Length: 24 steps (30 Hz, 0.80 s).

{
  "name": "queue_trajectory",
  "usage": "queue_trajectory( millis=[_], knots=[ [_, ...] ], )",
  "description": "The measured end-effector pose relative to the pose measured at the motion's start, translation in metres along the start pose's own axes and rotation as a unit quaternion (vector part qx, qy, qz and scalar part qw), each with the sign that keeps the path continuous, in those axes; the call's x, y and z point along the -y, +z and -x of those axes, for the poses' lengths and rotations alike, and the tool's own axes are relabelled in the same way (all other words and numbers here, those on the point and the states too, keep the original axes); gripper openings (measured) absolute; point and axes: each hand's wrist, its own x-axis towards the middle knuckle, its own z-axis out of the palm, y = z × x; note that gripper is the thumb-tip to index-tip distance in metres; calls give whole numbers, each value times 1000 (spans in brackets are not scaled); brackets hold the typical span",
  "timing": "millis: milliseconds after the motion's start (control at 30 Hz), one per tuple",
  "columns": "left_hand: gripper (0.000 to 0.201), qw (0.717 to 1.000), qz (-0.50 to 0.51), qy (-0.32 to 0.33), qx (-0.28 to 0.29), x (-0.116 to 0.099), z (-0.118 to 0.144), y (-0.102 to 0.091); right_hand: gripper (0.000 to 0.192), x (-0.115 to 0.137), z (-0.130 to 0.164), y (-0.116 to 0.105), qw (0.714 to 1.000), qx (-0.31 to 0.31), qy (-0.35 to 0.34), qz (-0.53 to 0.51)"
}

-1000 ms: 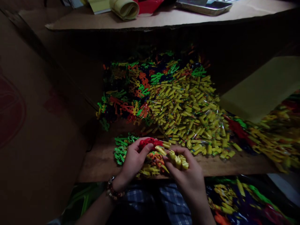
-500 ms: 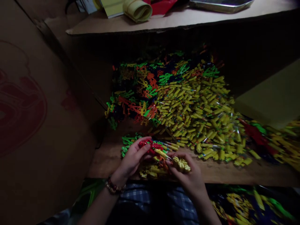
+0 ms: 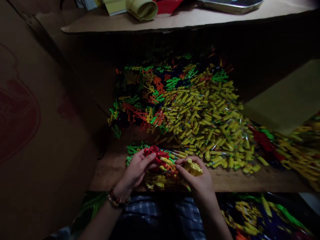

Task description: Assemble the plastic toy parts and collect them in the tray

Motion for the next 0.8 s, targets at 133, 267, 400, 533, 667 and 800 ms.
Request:
queue_trajectory(
  millis=[133, 267, 400, 533, 667, 800],
  knots=[
    [46, 982, -144, 116, -38, -4, -4, -14, 37, -4, -4, -11, 1000, -8, 13, 3],
    [49, 775, -487, 253, -311, -26, -28, -59, 47, -5, -14, -31, 998, -29, 39, 35],
    [46, 639, -660, 132, -371, -39, -61, -99, 55, -4, -21, -40, 996, -32, 52, 70],
    [48, 677, -625, 139, -364, -37, -73, -112, 57, -7, -23, -40, 994, 1, 93, 63],
    [32, 741, -531, 154, -382, -36, -57, -108, 55, -11, -24, -43, 990, 33, 124, 59],
    [25, 836, -435, 172, -286, -29, -27, -76, 52, -9, -20, -40, 983, 89, 160, 0]
  ],
)
